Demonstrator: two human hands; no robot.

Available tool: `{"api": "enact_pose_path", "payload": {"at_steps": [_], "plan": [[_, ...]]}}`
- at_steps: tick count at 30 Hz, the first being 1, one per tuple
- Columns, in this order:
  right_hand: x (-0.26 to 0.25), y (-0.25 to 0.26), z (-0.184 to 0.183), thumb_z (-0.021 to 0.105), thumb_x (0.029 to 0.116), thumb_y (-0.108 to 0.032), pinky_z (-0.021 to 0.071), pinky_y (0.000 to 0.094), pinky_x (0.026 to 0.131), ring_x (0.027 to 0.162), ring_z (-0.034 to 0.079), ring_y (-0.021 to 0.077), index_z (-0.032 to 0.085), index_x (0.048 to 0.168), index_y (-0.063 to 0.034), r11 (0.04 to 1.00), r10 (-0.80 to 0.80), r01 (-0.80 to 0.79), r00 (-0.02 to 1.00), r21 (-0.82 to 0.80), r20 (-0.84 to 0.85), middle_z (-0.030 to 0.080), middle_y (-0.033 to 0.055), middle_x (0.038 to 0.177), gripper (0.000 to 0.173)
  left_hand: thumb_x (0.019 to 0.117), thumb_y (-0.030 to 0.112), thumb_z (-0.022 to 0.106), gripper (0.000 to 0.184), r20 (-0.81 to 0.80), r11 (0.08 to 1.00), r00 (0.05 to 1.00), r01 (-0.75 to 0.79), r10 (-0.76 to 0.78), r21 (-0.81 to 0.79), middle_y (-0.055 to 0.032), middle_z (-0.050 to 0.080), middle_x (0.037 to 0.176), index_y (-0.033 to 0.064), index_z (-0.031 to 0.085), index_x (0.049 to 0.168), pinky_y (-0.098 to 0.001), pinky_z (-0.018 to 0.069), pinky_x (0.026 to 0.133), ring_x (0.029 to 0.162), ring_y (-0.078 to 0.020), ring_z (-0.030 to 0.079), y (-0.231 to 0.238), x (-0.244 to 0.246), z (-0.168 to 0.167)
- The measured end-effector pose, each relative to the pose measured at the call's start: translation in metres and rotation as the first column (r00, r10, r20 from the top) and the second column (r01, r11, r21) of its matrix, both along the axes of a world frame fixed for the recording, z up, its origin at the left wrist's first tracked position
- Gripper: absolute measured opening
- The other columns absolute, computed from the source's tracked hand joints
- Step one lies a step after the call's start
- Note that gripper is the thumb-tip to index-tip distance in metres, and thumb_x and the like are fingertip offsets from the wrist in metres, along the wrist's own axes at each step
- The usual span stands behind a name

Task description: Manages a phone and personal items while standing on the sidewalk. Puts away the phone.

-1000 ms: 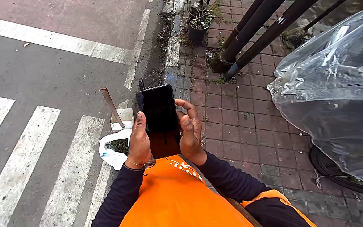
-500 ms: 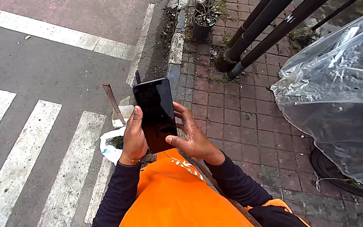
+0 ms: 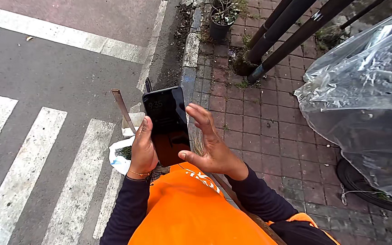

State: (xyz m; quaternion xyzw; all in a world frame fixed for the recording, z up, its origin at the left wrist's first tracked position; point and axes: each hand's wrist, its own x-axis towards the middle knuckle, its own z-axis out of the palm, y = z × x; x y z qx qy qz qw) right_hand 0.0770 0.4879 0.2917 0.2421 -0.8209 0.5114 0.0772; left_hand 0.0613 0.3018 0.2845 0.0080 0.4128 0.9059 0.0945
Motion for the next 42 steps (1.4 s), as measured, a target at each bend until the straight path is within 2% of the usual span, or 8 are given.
{"api": "enact_pose_path", "payload": {"at_steps": [2,4,12,17,22,26,33,42], "plan": [[0.001,0.001,0.002,0.071,0.0886,-0.041,0.0435,0.0472,0.109,0.144,0.035,0.0333,0.047,0.151,-0.0205,0.998,-0.017,0.019,0.999,0.059,-0.043,0.031,0.022,0.157,0.07,0.1112,0.039,0.028,0.041,0.007,1.0,1.0,-0.01,0.01,0.002,0.0007,0.072,0.116,0.0194,0.06,0.127,-0.034,0.0584,0.095,0.109,-0.0113,0.069,0.0,-0.001,0.001],[0.003,0.0,0.003,0.07,0.0885,-0.041,0.0449,0.0461,0.107,0.143,0.034,0.0347,0.055,0.145,-0.0251,0.996,-0.018,0.021,0.999,0.087,-0.037,0.028,0.0225,0.158,0.061,0.1113,0.039,0.028,0.041,0.004,1.0,1.0,-0.02,0.02,0.002,0.0004,0.072,0.115,0.0188,0.06,0.126,-0.0339,0.0584,0.094,0.108,-0.0113,0.069,0.0,-0.002,0.001],[0.002,0.0,-0.003,0.069,0.0889,-0.04,0.0457,0.0481,0.104,0.141,0.036,0.0392,0.061,0.141,-0.0233,0.986,-0.061,0.068,0.997,0.151,-0.052,0.032,0.0252,0.157,0.055,0.1115,0.037,0.027,0.041,0.0,0.999,0.999,-0.047,0.047,0.002,0.0006,0.071,0.117,0.0194,0.06,0.127,-0.0339,0.0578,0.096,0.11,-0.0111,0.069,0.001,-0.002,0.003],[0.001,0.006,0.0,0.07,0.0916,-0.037,0.0454,0.0365,0.109,0.14,0.042,0.0245,0.056,0.141,-0.0137,0.992,-0.125,0.121,0.984,-0.036,-0.124,0.041,0.0184,0.151,0.056,0.1115,0.038,0.027,0.041,-0.029,0.999,0.999,-0.036,0.036,0.009,0.0017,0.071,0.119,0.0209,0.059,0.129,-0.034,0.0568,0.098,0.113,-0.0106,0.067,0.0,-0.002,0.003],[0.002,0.012,0.001,0.071,0.0898,-0.033,0.0465,0.0306,0.104,0.138,0.043,0.0205,0.059,0.137,-0.0119,0.983,-0.183,0.179,0.976,-0.042,-0.122,0.041,0.0188,0.149,0.053,0.1114,0.038,0.028,0.041,-0.033,0.999,0.999,-0.033,0.034,0.019,0.001,0.071,0.118,0.02,0.06,0.128,-0.0341,0.0572,0.097,0.112,-0.0111,0.068,-0.001,-0.001,0.004],[0.005,0.008,-0.002,0.07,0.0899,-0.033,0.0433,0.0384,0.11,0.143,0.038,0.0268,0.065,0.133,-0.0167,0.989,-0.147,0.147,0.983,-0.003,-0.112,0.041,0.0201,0.148,0.047,0.1115,0.038,0.028,0.041,-0.04,0.999,0.999,-0.034,0.034,0.016,0.0012,0.072,0.117,0.0202,0.062,0.127,-0.0337,0.0575,0.096,0.111,-0.0109,0.068,-0.001,-0.001,0.004],[0.006,0.001,-0.006,0.069,0.0902,-0.035,0.0451,0.043,0.105,0.138,0.041,0.0327,0.066,0.137,-0.0216,0.992,-0.118,0.122,0.989,0.043,-0.094,0.04,0.0244,0.15,0.048,0.1113,0.039,0.029,0.041,-0.045,1.0,0.999,-0.016,0.017,0.014,0.0007,0.071,0.118,0.0197,0.061,0.128,-0.0341,0.0572,0.097,0.111,-0.0113,0.068,-0.001,0.001,0.004],[0.004,0.007,-0.002,0.069,0.0914,-0.034,0.0442,0.0391,0.11,0.143,0.039,0.0263,0.059,0.142,-0.0173,0.986,-0.169,0.166,0.979,-0.034,-0.116,0.042,0.019,0.149,0.054,0.111,0.039,0.031,0.04,-0.041,0.999,0.999,-0.016,0.017,0.03,0.0009,0.072,0.118,0.0203,0.062,0.126,-0.0337,0.0577,0.096,0.11,-0.011,0.068,-0.003,0.001,0.001]]}}
